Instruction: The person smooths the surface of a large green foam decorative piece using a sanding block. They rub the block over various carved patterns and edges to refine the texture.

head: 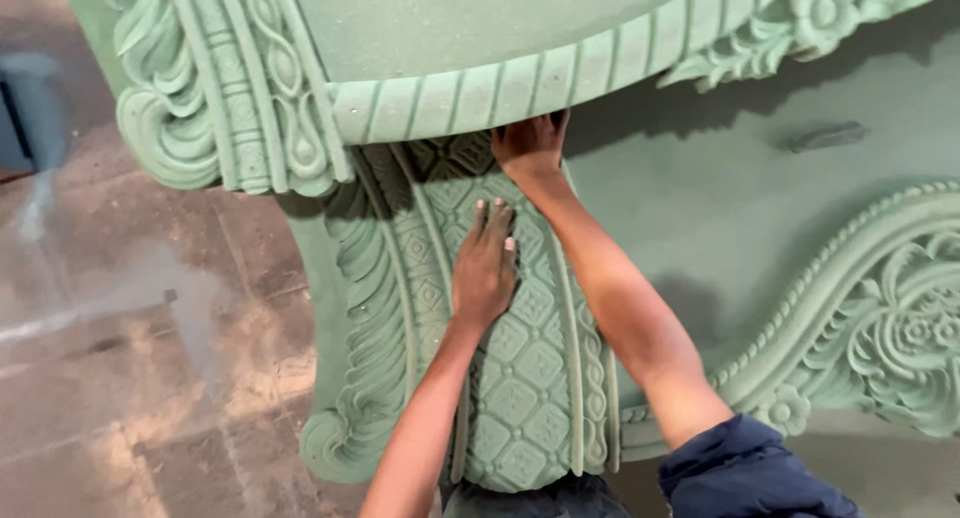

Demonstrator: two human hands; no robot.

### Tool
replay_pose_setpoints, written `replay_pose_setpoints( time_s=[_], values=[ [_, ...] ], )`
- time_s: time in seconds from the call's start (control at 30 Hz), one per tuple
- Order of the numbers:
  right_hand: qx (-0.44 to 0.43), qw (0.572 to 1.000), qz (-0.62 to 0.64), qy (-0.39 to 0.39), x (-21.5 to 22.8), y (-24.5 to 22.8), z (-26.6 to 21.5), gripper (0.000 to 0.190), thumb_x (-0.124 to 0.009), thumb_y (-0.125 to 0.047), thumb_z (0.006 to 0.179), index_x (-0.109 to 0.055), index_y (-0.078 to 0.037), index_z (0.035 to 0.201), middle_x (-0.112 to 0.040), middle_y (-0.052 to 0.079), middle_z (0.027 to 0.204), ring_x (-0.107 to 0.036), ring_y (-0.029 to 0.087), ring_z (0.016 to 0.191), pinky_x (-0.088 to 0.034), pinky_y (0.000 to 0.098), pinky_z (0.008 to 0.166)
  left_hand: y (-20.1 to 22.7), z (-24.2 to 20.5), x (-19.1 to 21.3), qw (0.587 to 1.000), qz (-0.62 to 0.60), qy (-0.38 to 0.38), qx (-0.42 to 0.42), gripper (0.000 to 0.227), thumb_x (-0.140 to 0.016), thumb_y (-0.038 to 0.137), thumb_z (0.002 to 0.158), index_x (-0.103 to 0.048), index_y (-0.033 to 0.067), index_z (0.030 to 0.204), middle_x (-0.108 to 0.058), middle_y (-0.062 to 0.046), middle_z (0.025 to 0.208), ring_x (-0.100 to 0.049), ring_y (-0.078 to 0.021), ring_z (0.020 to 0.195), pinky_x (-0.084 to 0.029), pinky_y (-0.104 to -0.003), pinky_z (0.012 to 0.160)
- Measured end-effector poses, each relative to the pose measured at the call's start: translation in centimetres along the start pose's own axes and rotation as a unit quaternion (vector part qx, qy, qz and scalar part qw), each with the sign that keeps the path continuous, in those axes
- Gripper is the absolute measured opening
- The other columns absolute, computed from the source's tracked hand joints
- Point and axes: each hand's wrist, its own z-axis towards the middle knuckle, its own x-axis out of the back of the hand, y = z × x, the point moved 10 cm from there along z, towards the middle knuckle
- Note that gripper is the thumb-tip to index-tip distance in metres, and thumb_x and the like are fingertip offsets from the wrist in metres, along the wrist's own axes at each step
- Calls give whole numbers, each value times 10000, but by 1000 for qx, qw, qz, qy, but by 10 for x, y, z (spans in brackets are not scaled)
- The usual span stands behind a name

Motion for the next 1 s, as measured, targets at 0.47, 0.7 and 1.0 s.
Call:
replay_pose_setpoints(
  time_s=[0.47,0.7,1.0],
  values=[
    [6,997,50,-57,25,4,-28,669,-612,-543,964,-477,-215,1531,-458,59,1588,-334,474,1482,-228,775,1091,16,0,8,997,55,26,-38,415,-460,190,1074,-517,22,1449,-502,-184,1550,-370,-406,1495,-390,-501,1154],
    [17,999,33,-14,28,12,-44,657,-590,-505,954,-476,-215,1533,-441,45,1624,-372,507,1429,-265,737,1083,13,-4,-6,995,95,2,-34,451,-470,231,1055,-500,13,1449,-462,-172,1573,-333,-375,1513,-334,-503,1169],
    [-14,998,31,-56,21,17,-50,669,-522,-514,960,-433,-230,1559,-383,4,1648,-380,456,1445,-306,723,1057,-6,-8,-24,989,137,-55,-2,502,-405,304,1082,-424,46,1512,-352,-128,1641,-210,-325,1564,-272,-493,1222]
  ],
)
